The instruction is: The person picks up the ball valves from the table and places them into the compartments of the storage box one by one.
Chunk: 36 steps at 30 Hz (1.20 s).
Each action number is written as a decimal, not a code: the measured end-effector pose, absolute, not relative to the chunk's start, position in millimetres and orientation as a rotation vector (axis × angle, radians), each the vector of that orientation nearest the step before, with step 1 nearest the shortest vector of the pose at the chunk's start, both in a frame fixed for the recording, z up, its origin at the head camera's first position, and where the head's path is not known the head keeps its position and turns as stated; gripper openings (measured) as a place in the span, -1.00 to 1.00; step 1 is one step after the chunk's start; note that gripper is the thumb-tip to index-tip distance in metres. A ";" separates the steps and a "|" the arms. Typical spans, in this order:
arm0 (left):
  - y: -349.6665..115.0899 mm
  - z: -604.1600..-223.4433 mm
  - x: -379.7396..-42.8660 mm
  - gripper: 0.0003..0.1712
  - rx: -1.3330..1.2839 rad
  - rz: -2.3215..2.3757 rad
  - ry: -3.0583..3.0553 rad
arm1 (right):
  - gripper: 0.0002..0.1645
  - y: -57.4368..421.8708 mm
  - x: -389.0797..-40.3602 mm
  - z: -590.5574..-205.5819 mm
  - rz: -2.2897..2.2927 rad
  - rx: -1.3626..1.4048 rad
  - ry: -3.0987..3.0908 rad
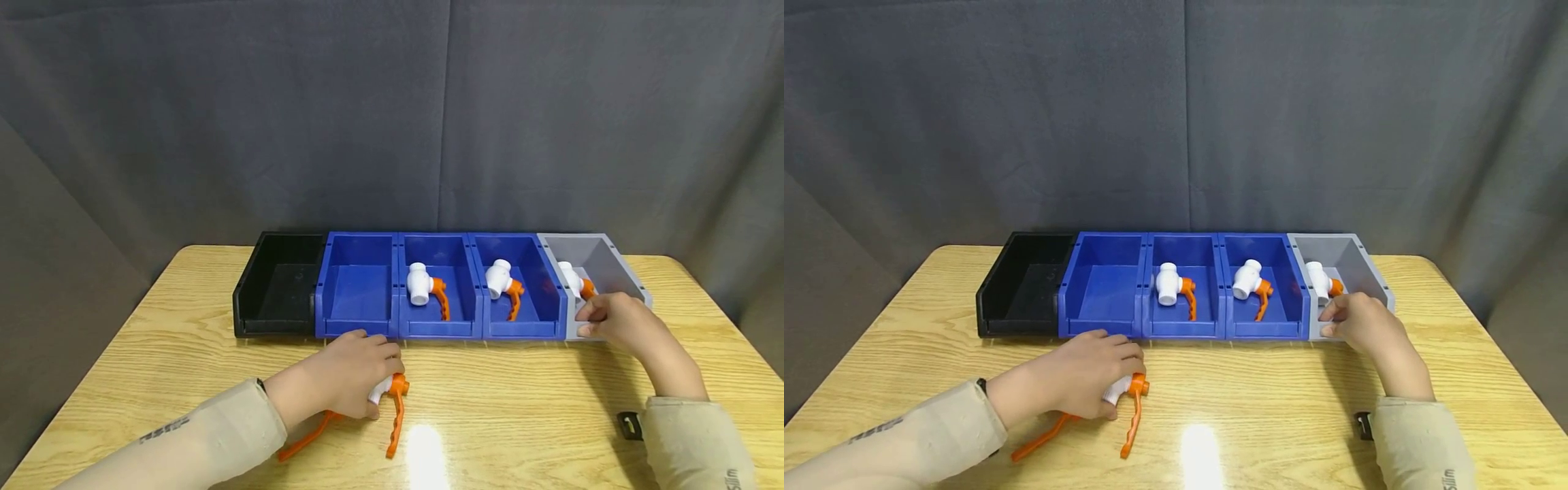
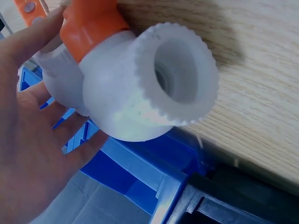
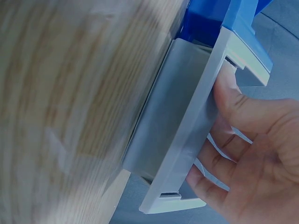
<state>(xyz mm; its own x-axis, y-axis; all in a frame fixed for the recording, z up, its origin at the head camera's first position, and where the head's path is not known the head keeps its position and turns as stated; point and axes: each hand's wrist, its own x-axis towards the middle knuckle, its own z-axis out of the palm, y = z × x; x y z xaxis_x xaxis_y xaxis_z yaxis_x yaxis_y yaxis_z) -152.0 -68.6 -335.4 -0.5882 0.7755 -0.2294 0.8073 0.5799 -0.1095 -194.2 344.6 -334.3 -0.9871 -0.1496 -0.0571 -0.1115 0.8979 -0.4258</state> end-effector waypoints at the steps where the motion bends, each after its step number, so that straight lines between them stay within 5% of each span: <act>1: -68.6 -335.6 -152.3 -0.28 1.339 -0.305 2.648 | -0.84 344.5 -194.3 -334.5 -0.659 -0.205 2.973; 36: -96.0 -331.2 -152.5 -0.32 1.772 -0.381 2.767 | -0.80 344.1 -192.9 -335.3 -0.633 -0.204 2.973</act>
<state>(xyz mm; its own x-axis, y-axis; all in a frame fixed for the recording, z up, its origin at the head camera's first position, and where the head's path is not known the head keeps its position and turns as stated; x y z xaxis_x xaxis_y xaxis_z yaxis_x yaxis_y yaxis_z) -152.5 -96.0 -331.2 -0.4161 0.9092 0.0162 0.8710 0.4036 -0.2803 -192.9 344.1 -335.3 -0.9865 -0.1502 -0.0644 -0.1110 0.9049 -0.4109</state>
